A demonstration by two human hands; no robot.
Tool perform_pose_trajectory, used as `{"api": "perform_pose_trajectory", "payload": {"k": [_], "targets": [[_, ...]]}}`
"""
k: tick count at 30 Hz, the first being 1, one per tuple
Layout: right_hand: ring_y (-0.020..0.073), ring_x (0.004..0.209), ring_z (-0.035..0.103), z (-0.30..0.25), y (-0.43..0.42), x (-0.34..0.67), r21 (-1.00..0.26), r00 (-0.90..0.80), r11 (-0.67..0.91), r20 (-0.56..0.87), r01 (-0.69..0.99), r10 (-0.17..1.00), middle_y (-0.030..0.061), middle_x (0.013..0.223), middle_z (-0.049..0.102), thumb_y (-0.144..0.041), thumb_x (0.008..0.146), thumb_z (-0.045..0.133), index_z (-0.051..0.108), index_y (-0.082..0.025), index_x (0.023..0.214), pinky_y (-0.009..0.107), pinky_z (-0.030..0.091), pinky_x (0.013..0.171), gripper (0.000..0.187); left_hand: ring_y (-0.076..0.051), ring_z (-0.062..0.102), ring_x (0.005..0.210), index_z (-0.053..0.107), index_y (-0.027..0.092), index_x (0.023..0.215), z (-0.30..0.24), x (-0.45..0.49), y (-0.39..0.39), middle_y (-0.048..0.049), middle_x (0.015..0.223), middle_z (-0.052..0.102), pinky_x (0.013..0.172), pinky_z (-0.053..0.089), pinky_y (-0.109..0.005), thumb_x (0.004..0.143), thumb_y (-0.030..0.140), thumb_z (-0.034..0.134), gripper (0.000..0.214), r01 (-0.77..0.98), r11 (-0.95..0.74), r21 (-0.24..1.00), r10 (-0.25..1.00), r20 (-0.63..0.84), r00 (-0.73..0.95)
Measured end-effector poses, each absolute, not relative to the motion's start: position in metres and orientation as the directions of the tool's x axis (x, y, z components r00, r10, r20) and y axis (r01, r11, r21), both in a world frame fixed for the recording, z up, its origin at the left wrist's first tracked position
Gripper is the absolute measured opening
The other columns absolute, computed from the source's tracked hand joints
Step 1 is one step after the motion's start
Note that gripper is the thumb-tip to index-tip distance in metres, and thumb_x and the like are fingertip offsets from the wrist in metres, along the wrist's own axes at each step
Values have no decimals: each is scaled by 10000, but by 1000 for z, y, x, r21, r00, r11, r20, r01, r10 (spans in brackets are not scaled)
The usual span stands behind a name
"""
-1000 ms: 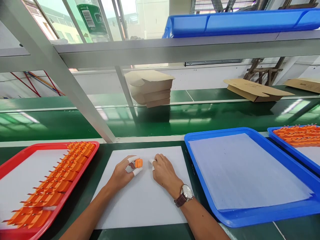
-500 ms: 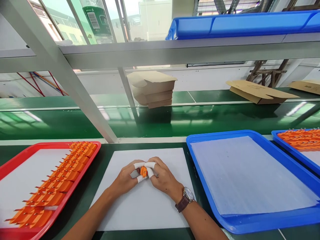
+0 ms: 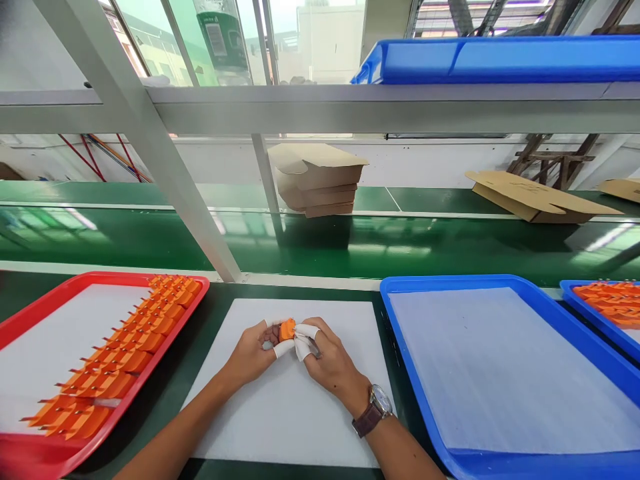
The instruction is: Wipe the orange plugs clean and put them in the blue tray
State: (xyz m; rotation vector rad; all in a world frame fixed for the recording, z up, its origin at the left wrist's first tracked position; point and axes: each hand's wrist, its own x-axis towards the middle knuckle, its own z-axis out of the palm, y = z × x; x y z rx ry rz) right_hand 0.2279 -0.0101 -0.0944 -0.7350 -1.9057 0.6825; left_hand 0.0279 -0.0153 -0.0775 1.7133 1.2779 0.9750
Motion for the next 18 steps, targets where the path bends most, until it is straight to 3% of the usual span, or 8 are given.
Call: {"api": "perform_pose_trajectory", "payload": {"k": [5, 10, 18], "targets": [[207, 950, 598, -98, -4, 228, -722, -287, 659, 598, 211, 748, 84, 1080, 608, -109, 910, 478, 584, -253, 1168, 364, 536, 785, 313, -229, 655, 1008, 527, 193, 1323, -80, 26, -15, -98, 1102, 685, 924, 545, -434, 866, 314, 642, 486, 101, -102, 990, 938, 62, 342], [198, 914, 603, -97, -5, 227, -730, -315, 657, 588, 189, 745, 78, 1059, 615, -106, 913, 474, 608, -257, 1124, 344, 536, 742, 292, -230, 654, 1024, 560, 205, 1225, -78, 29, -13, -113, 1202, 606, 913, 554, -426, 816, 311, 711, 448, 0, -101, 995, 950, 97, 296], [209, 1000, 594, -87, -13, 225, -603, -378, 776, 686, 183, 622, 80, 1095, 601, -58, 917, 485, 562, -290, 1234, 384, 552, 799, 400, -163, 619, 848, 622, 231, 1110, -80, 30, -10, -50, 1044, 544, 713, 567, -322, 805, 210, 686, 313, 301, -291, 908, 954, 252, 162]]}}
